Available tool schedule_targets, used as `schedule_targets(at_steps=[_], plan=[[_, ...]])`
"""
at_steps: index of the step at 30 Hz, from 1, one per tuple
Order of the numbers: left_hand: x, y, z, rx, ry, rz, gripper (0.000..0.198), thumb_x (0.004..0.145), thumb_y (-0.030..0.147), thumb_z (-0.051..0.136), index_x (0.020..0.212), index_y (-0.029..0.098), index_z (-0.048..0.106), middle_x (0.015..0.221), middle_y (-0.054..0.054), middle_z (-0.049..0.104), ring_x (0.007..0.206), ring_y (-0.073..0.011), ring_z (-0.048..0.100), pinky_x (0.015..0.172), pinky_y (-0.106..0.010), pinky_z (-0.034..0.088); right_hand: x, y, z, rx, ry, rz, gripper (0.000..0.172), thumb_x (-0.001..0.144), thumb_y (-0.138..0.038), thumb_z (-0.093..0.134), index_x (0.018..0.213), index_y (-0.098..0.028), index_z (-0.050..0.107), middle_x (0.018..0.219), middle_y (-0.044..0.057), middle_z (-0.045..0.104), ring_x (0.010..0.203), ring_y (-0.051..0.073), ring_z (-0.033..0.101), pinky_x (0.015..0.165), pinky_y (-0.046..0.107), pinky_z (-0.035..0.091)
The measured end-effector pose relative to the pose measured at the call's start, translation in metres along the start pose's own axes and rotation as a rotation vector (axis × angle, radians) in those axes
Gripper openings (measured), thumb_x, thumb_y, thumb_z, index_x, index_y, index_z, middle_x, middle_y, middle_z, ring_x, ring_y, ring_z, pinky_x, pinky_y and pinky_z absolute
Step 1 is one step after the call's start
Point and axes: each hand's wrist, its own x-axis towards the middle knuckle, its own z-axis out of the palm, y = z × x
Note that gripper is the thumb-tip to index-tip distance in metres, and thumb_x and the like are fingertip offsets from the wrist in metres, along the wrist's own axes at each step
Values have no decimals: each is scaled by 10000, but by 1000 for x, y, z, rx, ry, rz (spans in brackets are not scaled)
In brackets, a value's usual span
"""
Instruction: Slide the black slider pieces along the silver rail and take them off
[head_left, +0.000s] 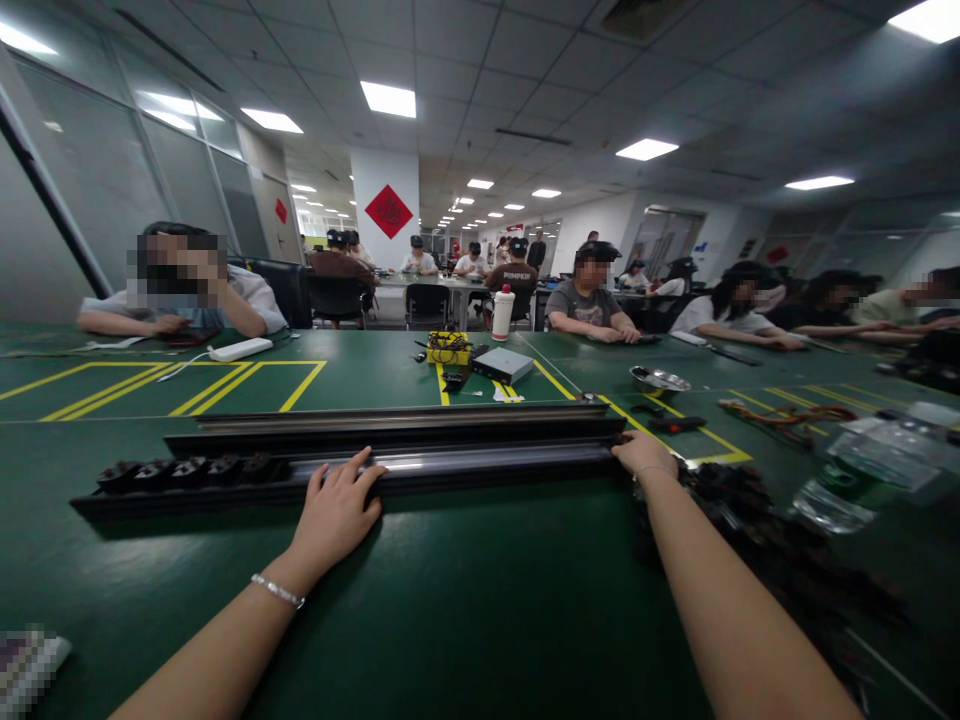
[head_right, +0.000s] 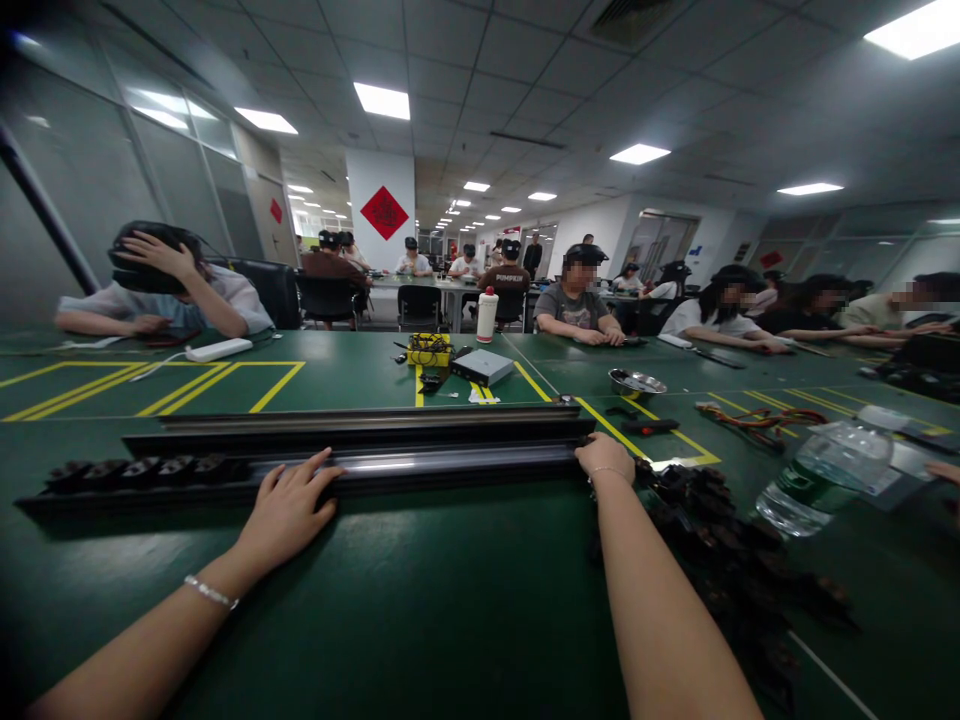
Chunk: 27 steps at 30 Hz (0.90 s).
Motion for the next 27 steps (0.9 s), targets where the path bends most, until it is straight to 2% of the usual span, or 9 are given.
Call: schedule_targets(at_steps=[11, 15, 21, 27], plan=[[1, -2, 2, -8, 3, 7, 410, 762, 275, 449, 1154, 285, 568, 1405, -70, 432, 1189, -243, 483, 1047, -481, 210, 6, 6, -11, 9, -12, 48, 417, 683, -279, 574, 1089, -232, 654, 1078, 109, 643, 939, 258, 624, 757, 331, 498], [1, -3, 4, -11, 5, 5, 408, 761, 272, 451, 1151, 285, 571, 1405, -66, 432, 1190, -245, 483, 1049, -480, 211, 9, 9, -13, 4, 0, 69, 447, 680, -266, 574, 1121, -229, 638, 1093, 108, 641, 964, 260, 616, 778, 329, 495], [0, -2, 2, -2, 7, 5, 412, 765, 266, 440, 1156, 276, 569, 1402, -72, 435, 1184, -245, 489, 1046, -480, 214, 16, 15, -12, -36, 4, 45, 349, 704, -272, 553, 1030, -226, 666, 1046, 95, 659, 995, 247, 608, 803, 311, 485], [0, 0, -1, -2, -3, -4, 407, 762, 271, 448, 1148, 281, 576, 1398, -66, 441, 1179, -243, 493, 1053, -468, 213, 28, 27, -10, -29, 18, 84, 342, 706, -264, 538, 1015, -196, 668, 1043, 113, 657, 974, 262, 614, 784, 324, 493]])
